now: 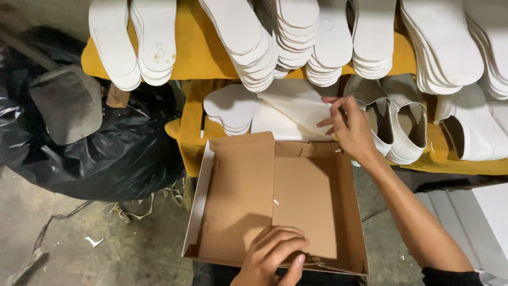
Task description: The person inserts insoles into white slip-on shoes, then places the shoes into a cardboard box lined with tissue paper. They close the box and write on its side with a marker.
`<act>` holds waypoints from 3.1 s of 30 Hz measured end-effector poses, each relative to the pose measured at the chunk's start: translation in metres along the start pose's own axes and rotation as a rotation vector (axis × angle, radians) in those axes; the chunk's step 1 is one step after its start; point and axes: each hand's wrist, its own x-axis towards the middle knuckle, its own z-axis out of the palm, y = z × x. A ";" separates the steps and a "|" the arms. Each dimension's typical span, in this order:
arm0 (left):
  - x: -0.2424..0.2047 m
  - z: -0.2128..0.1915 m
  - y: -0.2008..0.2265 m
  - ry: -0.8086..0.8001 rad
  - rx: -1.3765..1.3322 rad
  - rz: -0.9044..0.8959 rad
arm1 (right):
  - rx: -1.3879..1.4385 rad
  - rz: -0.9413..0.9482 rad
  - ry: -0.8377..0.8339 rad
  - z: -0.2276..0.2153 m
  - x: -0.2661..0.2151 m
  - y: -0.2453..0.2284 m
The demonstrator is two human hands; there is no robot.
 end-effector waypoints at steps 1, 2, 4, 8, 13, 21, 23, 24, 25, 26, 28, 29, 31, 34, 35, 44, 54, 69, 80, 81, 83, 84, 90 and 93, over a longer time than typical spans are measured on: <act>0.002 0.001 0.002 -0.001 -0.001 0.001 | 0.000 0.000 0.002 0.001 -0.003 -0.001; 0.005 0.001 0.004 -0.007 -0.040 -0.099 | 0.143 -0.015 -0.013 0.002 -0.006 -0.002; 0.008 0.001 0.004 -0.005 -0.083 -0.210 | 0.282 -0.024 -0.041 0.002 -0.011 -0.008; 0.018 -0.011 -0.013 -0.033 0.040 -0.274 | 0.018 -0.258 0.162 -0.001 -0.025 -0.022; 0.040 -0.032 -0.030 -0.134 0.197 -0.410 | -0.019 -0.364 0.192 -0.005 -0.054 -0.049; 0.056 0.008 -0.112 -0.207 0.370 -0.368 | 0.267 -0.342 0.399 -0.007 -0.109 -0.062; 0.055 0.006 -0.110 -0.262 0.450 -0.294 | 0.267 -0.334 0.415 -0.010 -0.113 -0.061; 0.054 0.006 -0.109 -0.315 0.532 -0.216 | 0.268 -0.329 0.431 -0.013 -0.115 -0.061; 0.058 0.000 -0.105 -0.317 0.532 -0.216 | 0.268 -0.327 0.432 -0.020 -0.118 -0.052; 0.063 -0.006 -0.101 -0.308 0.367 -0.239 | 0.241 -0.362 0.463 -0.028 -0.121 -0.044; 0.073 -0.020 -0.086 -0.297 0.207 -0.258 | 0.218 -0.401 0.497 -0.039 -0.131 -0.036; 0.079 -0.028 -0.074 -0.236 0.073 -0.189 | 0.233 -0.356 0.551 -0.043 -0.138 -0.035; 0.090 -0.041 -0.054 -0.177 -0.064 -0.120 | 0.247 -0.306 0.605 -0.051 -0.155 -0.036; 0.111 -0.052 -0.024 -0.107 0.003 0.005 | 0.288 -0.165 0.675 -0.063 -0.182 -0.041; 0.120 -0.055 -0.012 -0.067 -0.033 0.045 | 0.351 -0.098 0.696 -0.067 -0.190 -0.042; 0.174 -0.032 0.046 -0.091 -0.246 0.313 | 0.881 0.097 0.417 -0.070 -0.228 -0.077; 0.216 0.078 0.008 -0.596 -0.097 0.070 | 0.331 0.391 0.957 -0.078 -0.216 -0.087; 0.186 0.151 -0.114 -0.562 -0.495 -0.280 | 0.139 0.267 0.477 -0.064 -0.207 -0.013; 0.194 0.133 -0.119 -0.709 -0.492 -0.327 | 0.030 0.628 0.475 -0.082 -0.213 -0.022; 0.195 0.125 -0.122 -0.737 -0.362 -0.448 | 0.072 0.692 0.501 -0.088 -0.220 -0.016; 0.192 0.105 -0.121 -0.803 -0.302 -0.538 | 0.027 0.774 0.524 -0.103 -0.232 0.006; 0.190 0.095 -0.121 -0.867 -0.238 -0.623 | -0.017 0.851 0.547 -0.109 -0.239 0.017; 0.106 0.064 -0.103 -0.384 0.492 0.146 | 0.293 1.067 0.684 -0.103 -0.246 0.056; 0.045 0.045 -0.033 -0.390 0.496 0.200 | 0.289 1.130 0.654 -0.094 -0.255 0.083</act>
